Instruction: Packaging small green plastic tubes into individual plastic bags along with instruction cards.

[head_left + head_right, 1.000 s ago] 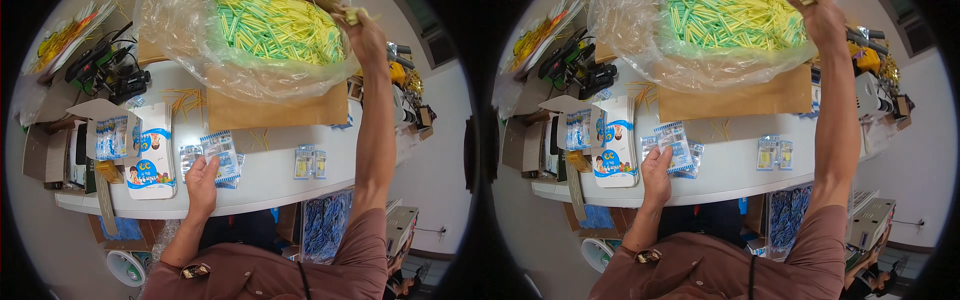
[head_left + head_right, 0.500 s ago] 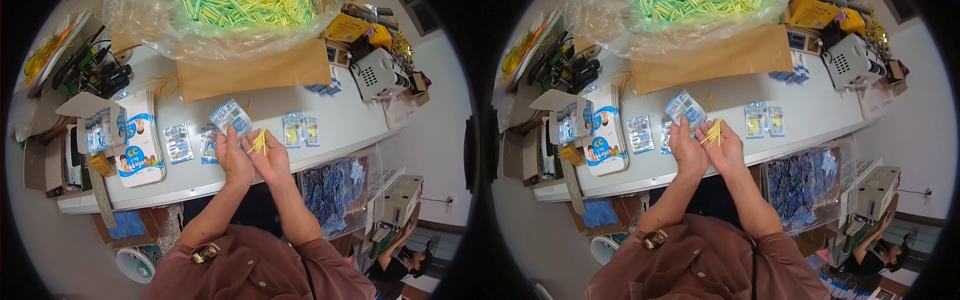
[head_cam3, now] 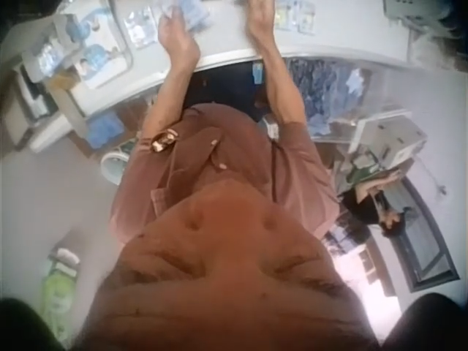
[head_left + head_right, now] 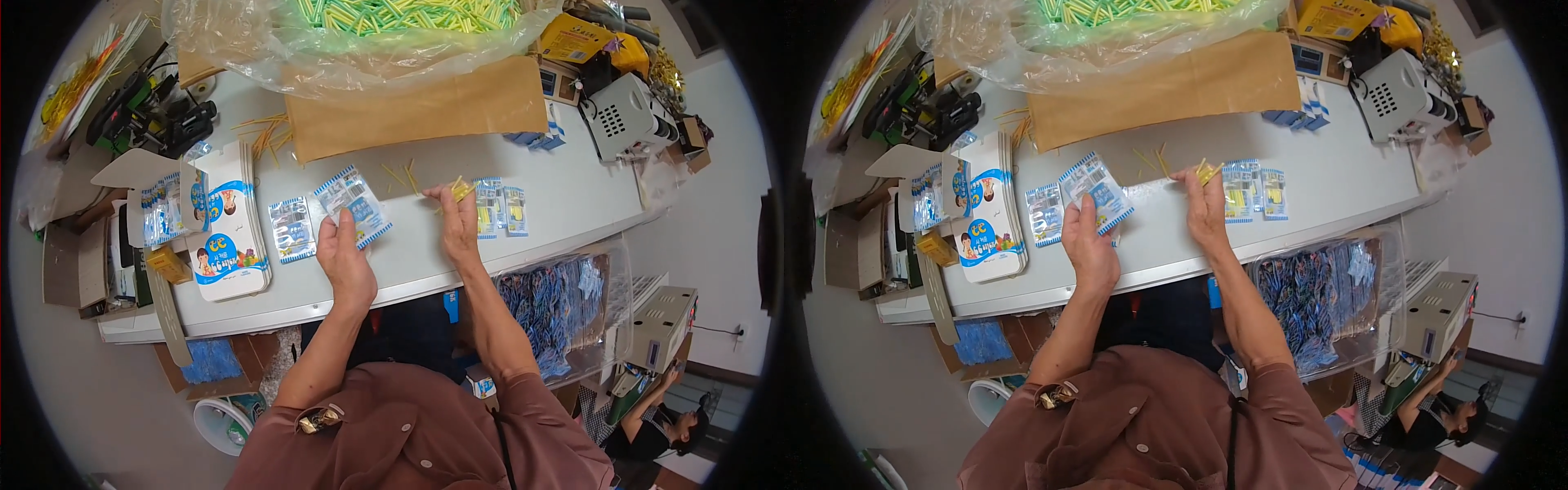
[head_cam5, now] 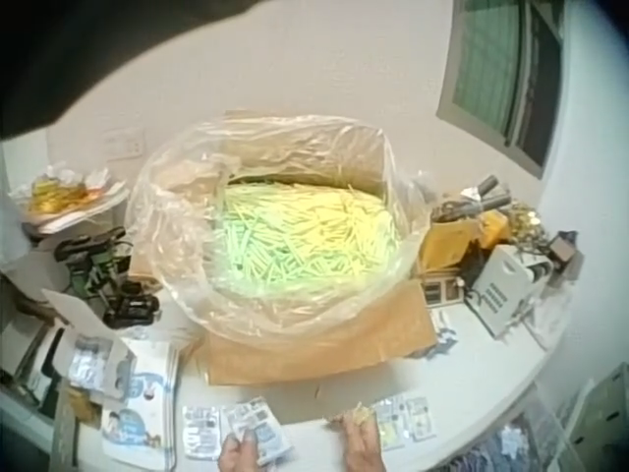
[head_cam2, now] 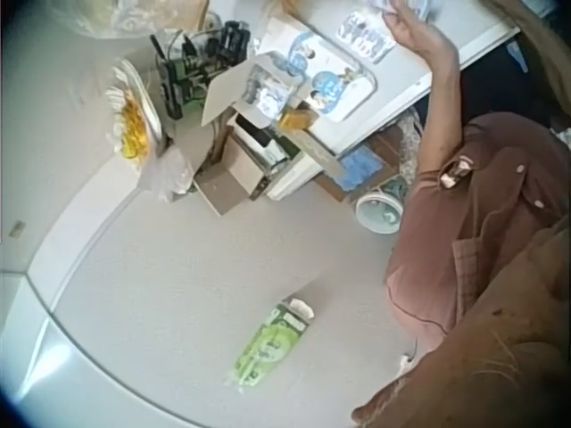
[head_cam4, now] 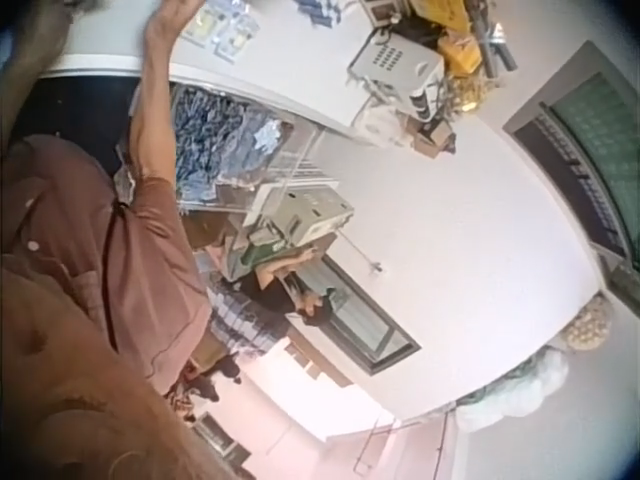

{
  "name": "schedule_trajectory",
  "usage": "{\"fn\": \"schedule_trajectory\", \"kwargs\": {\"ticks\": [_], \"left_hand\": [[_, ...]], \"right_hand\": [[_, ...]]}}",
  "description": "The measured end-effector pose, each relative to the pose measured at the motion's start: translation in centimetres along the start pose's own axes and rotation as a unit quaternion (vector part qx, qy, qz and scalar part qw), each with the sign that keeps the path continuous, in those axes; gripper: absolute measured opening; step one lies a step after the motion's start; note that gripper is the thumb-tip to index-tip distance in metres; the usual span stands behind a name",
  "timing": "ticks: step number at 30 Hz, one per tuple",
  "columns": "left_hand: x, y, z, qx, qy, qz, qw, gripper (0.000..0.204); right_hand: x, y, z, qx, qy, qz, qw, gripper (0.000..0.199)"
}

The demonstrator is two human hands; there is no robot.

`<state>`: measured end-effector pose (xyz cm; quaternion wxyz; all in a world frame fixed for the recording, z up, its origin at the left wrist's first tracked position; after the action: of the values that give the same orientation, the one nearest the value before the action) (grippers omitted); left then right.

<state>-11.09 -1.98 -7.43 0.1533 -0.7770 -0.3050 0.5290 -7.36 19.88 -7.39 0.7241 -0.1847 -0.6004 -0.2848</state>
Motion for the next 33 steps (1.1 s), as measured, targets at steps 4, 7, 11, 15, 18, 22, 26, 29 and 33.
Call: {"fn": "schedule_trajectory", "kwargs": {"ticks": [4,7,11,15,18,22,26,29,33], "left_hand": [[0.6,0.8,0.2,0.011,0.009,0.015,1.000,0.025],[0.6,0.5,0.0,0.010,0.024,0.014,1.000,0.025],[0.5,0.2,-0.2,0.032,0.032,0.048,0.998,0.024],[1.7,-0.9,-0.6,0.082,0.117,0.076,0.987,0.023],[2.8,-1.8,-1.1,0.145,0.147,0.137,0.969,0.022],[2.6,-2.1,-1.4,0.194,0.106,0.199,0.955,0.023],[1.8,-2.5,-1.9,0.256,0.033,0.294,0.920,0.024],[2.0,-2.5,-2.4,0.268,0.021,0.306,0.913,0.025],[2.6,-1.6,-2.2,0.207,0.070,0.216,0.952,0.023]], "right_hand": [[-1.1,-0.2,-1.0,0.022,-0.018,-0.025,0.999,0.018],[-1.1,-0.2,-1.1,0.024,-0.012,-0.044,0.999,0.017],[-1.3,-0.2,-1.1,0.031,-0.020,-0.050,0.998,0.016],[-2.4,1.3,-0.3,-0.046,-0.124,0.104,0.986,0.014],[-2.4,1.8,0.1,-0.101,-0.189,0.258,0.942,0.013],[0.6,1.0,0.9,-0.093,-0.201,0.402,0.888,0.012],[3.9,0.3,1.4,-0.049,-0.174,0.448,0.876,0.011],[5.0,-0.2,1.4,-0.023,-0.156,0.453,0.878,0.010],[4.5,-1.5,0.4,-0.014,-0.176,0.466,0.867,0.011]]}}
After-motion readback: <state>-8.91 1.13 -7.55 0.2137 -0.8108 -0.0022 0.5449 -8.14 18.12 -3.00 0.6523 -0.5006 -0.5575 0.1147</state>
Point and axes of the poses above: each hand's wrist, its own z-axis towards the middle knuckle, its own y-axis out of the back of the hand, x = y × z, the point moved 9 cm from there along z, towards the middle knuckle, and after that the axes turned 10 degrees about -x, right-handed, at the moved point
